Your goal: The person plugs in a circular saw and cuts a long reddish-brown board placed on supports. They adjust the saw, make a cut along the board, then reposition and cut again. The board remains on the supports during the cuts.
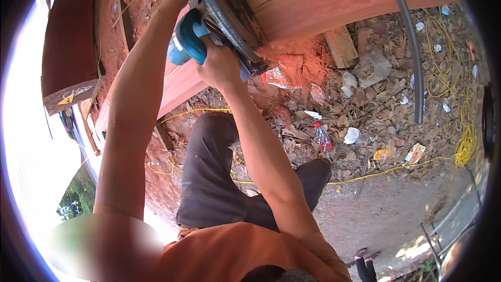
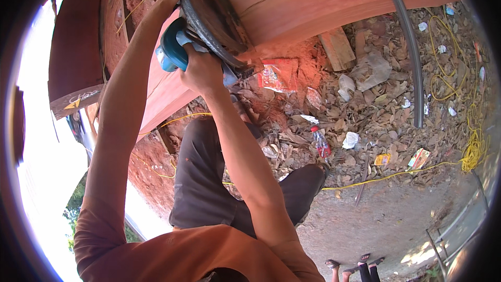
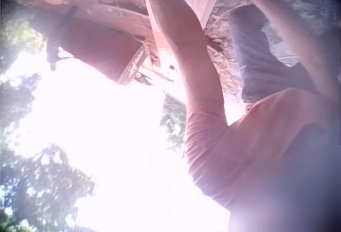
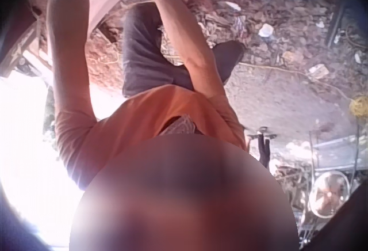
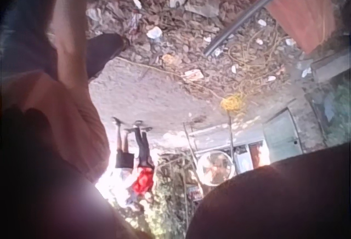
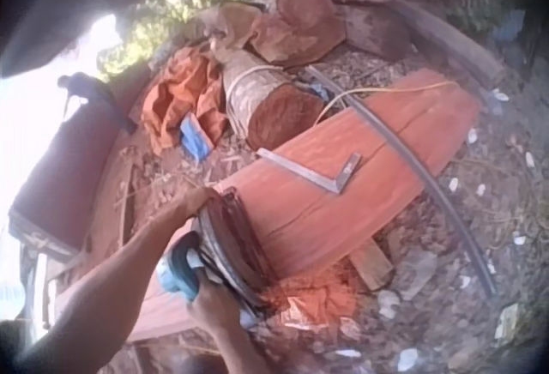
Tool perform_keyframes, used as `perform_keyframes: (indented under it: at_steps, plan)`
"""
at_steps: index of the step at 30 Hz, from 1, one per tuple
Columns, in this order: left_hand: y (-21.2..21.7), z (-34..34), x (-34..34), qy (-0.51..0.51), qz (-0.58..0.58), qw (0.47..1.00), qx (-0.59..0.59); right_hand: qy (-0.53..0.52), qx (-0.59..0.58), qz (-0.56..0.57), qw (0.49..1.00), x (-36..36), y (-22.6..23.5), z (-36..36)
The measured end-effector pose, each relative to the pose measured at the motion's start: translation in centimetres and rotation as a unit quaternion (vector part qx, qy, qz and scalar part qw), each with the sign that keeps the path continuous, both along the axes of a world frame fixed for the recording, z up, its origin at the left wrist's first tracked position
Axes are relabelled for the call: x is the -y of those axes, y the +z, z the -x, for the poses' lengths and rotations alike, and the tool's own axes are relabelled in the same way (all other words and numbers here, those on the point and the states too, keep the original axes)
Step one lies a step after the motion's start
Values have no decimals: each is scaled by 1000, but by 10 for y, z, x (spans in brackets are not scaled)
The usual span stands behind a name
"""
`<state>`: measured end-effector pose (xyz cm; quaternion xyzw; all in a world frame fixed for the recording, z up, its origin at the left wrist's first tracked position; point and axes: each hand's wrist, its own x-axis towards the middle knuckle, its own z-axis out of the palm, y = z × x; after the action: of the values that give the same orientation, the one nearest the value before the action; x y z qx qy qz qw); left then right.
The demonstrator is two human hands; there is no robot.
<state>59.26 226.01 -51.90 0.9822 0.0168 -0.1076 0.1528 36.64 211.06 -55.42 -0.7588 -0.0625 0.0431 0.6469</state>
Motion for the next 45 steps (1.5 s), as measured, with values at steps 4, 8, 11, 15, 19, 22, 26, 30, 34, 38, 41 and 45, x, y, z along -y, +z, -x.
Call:
perform_keyframes:
  at_steps: [4, 8, 11, 15, 19, 22, 26, 30, 34, 38, 41, 45]
  plan:
    - [1, -5, -4, -58, -28, 998, 2, 4, -3, 9, 1000, -2, 3, -5]
    - [3, -7, 1, 41, 49, 998, -17, 14, -18, 6, 1000, -2, 3, -8]
    - [3, -10, 1, 39, 69, 997, -6, 16, -11, 10, 1000, -3, 3, -11]
    - [3, -14, -4, 43, 87, 995, -18, 4, 10, 11, 1000, -6, 3, -15]
    - [2, -19, -8, 43, 89, 995, -17, 28, -14, 13, 999, -6, 4, -19]
    - [2, -23, -9, 33, 89, 995, -13, 32, -16, 3, 999, -6, 5, -23]
    - [3, -29, -12, 24, 86, 996, -7, 24, -2, -2, 1000, -9, 6, -28]
    - [3, -34, -18, 17, 85, 996, -3, 16, 0, -6, 1000, -12, 5, -33]
    - [3, -38, -24, 13, 84, 996, 1, 22, -1, -2, 1000, -14, 4, -37]
    - [3, -44, -29, 6, 83, 996, 5, 18, 4, -7, 1000, -18, 3, -41]
    - [3, -48, -33, 2, 82, 997, 9, 11, 9, -11, 1000, -21, 2, -45]
    - [2, -55, -38, -3, 78, 997, 12, 36, -12, -7, 999, -23, 0, -49]
